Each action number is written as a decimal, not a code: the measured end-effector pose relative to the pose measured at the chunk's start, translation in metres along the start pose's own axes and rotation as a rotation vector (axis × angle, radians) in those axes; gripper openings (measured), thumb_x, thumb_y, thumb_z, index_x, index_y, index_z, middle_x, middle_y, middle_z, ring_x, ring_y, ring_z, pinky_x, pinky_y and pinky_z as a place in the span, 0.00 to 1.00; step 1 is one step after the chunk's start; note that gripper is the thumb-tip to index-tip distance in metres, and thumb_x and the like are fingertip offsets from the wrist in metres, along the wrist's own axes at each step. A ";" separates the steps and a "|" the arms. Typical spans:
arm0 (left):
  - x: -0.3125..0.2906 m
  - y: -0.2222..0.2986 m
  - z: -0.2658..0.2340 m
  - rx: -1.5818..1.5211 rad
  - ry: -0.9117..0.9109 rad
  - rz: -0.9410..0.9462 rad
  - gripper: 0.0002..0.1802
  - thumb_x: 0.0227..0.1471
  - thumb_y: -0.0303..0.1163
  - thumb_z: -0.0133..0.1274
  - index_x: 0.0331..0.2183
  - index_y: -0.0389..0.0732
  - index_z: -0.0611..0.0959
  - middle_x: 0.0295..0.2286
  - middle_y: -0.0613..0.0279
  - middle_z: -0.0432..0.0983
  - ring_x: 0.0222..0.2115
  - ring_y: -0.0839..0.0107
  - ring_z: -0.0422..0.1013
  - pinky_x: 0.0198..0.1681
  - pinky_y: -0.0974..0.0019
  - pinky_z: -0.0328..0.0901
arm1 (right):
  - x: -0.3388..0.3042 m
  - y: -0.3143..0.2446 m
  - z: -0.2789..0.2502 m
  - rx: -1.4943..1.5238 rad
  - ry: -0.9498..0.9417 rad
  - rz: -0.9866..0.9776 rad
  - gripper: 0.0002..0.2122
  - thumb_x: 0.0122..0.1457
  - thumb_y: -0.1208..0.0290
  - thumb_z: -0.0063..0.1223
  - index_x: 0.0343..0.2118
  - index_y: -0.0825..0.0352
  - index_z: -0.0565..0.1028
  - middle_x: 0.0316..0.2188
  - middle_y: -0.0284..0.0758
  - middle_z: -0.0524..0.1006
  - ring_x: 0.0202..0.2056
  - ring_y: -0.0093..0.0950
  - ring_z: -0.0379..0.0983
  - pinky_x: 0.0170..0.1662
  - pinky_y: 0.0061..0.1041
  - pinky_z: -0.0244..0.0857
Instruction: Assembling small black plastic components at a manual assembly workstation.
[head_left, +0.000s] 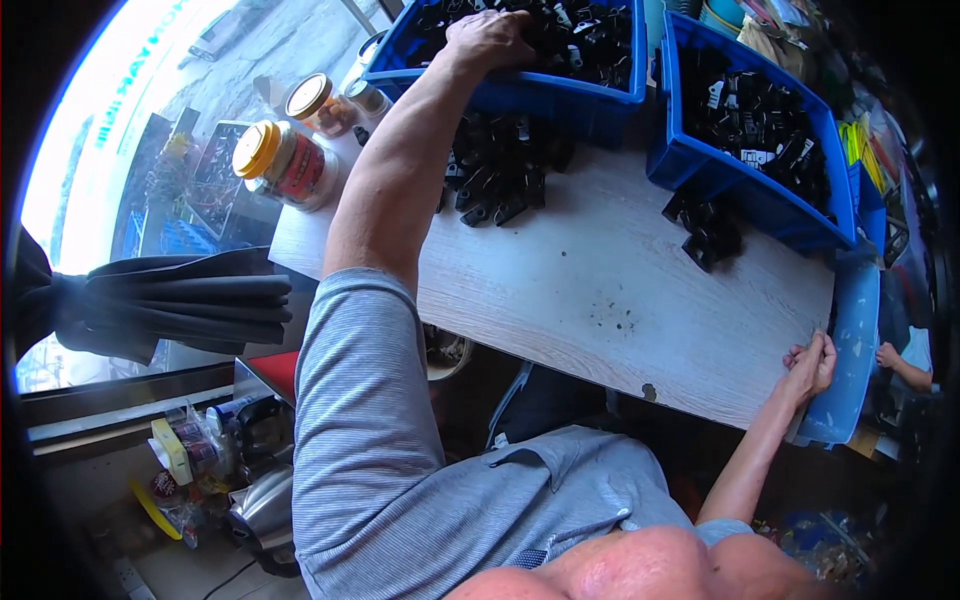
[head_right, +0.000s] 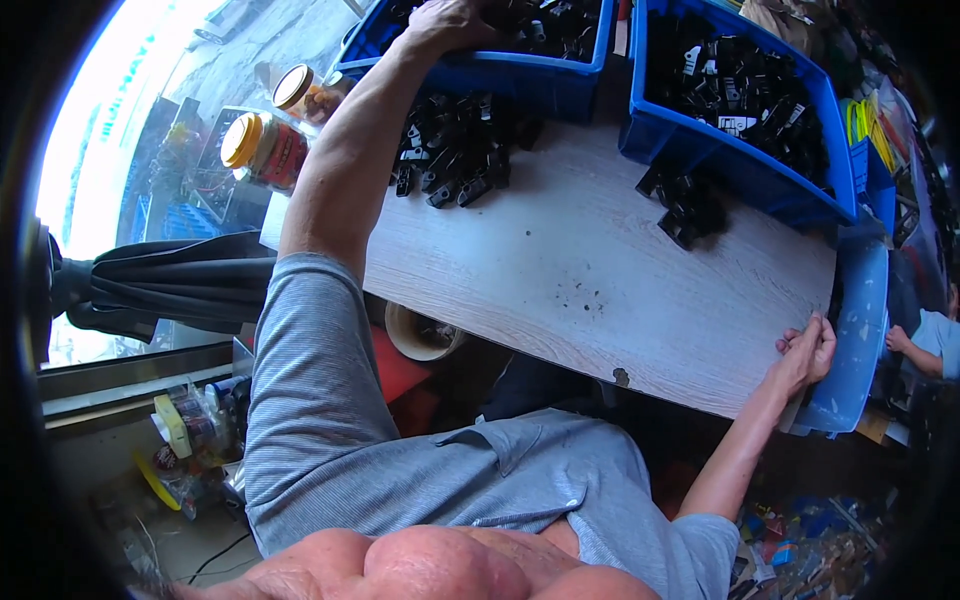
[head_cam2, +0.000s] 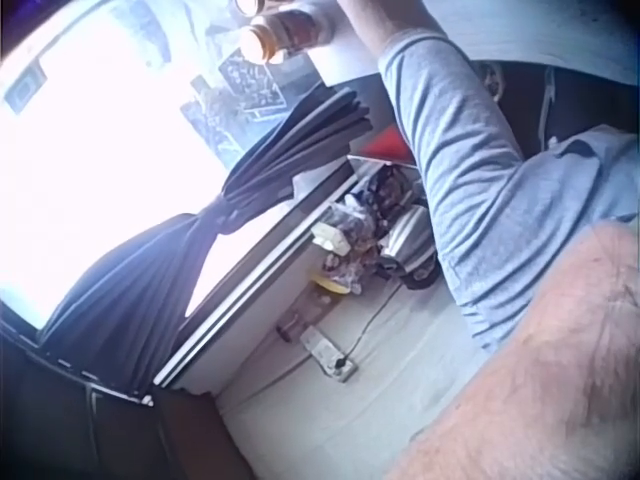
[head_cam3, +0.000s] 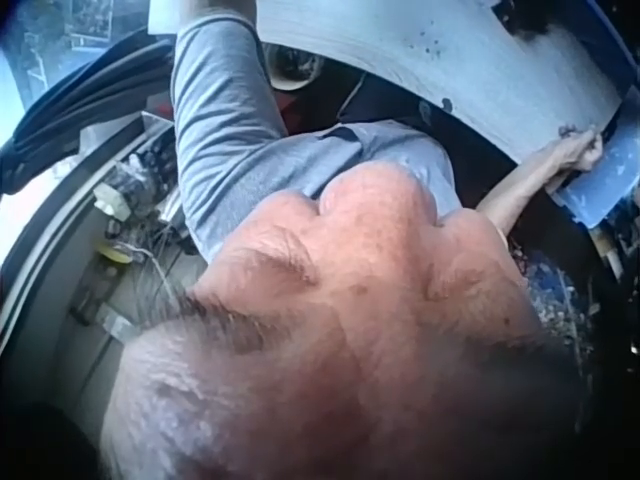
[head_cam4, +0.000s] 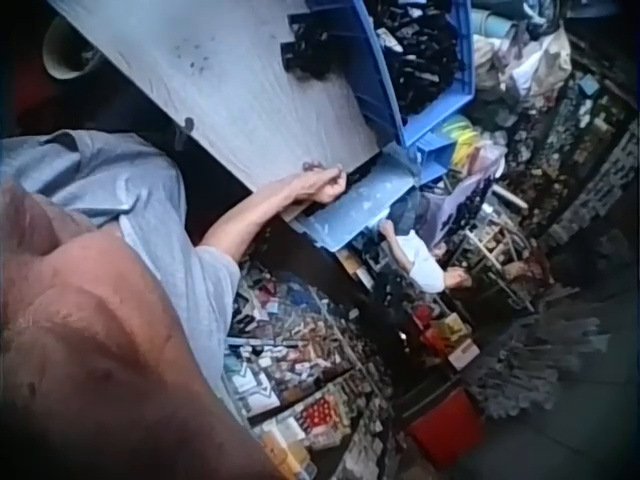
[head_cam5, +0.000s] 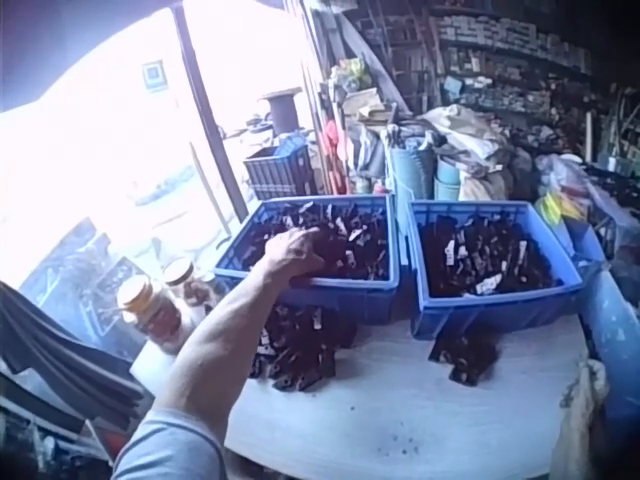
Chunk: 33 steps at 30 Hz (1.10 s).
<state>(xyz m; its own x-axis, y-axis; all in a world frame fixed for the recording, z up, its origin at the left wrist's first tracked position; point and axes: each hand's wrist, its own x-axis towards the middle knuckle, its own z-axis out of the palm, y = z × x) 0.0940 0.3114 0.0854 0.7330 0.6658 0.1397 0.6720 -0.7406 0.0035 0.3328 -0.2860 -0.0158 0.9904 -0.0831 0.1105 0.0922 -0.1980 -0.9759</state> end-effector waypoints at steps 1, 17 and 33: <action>0.003 0.011 0.002 -0.006 -0.002 0.011 0.44 0.40 0.56 0.62 0.62 0.66 0.71 0.51 0.51 0.77 0.52 0.56 0.74 0.54 0.55 0.70 | -0.004 -0.004 -0.003 0.002 0.026 -0.011 0.10 0.62 0.65 0.60 0.40 0.65 0.76 0.15 0.28 0.69 0.18 0.20 0.70 0.19 0.18 0.62; -0.012 0.014 -0.009 -0.190 0.241 0.101 0.26 0.45 0.46 0.63 0.49 0.59 0.83 0.42 0.56 0.83 0.44 0.55 0.78 0.50 0.53 0.72 | -0.004 -0.001 -0.007 0.023 0.044 -0.010 0.10 0.62 0.64 0.60 0.40 0.64 0.77 0.14 0.26 0.66 0.18 0.18 0.69 0.18 0.16 0.61; -0.108 0.031 -0.058 -0.711 0.593 -0.183 0.25 0.46 0.35 0.66 0.47 0.40 0.80 0.36 0.49 0.81 0.36 0.55 0.78 0.40 0.56 0.72 | 0.005 0.009 -0.014 0.029 0.017 -0.008 0.11 0.62 0.65 0.60 0.40 0.67 0.76 0.17 0.30 0.71 0.18 0.20 0.70 0.18 0.17 0.62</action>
<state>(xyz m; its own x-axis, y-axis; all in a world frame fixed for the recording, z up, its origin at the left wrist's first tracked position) 0.0294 0.2106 0.1280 0.3175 0.7671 0.5574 0.4056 -0.6412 0.6514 0.3374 -0.3022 -0.0211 0.9877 -0.0987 0.1210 0.1030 -0.1703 -0.9800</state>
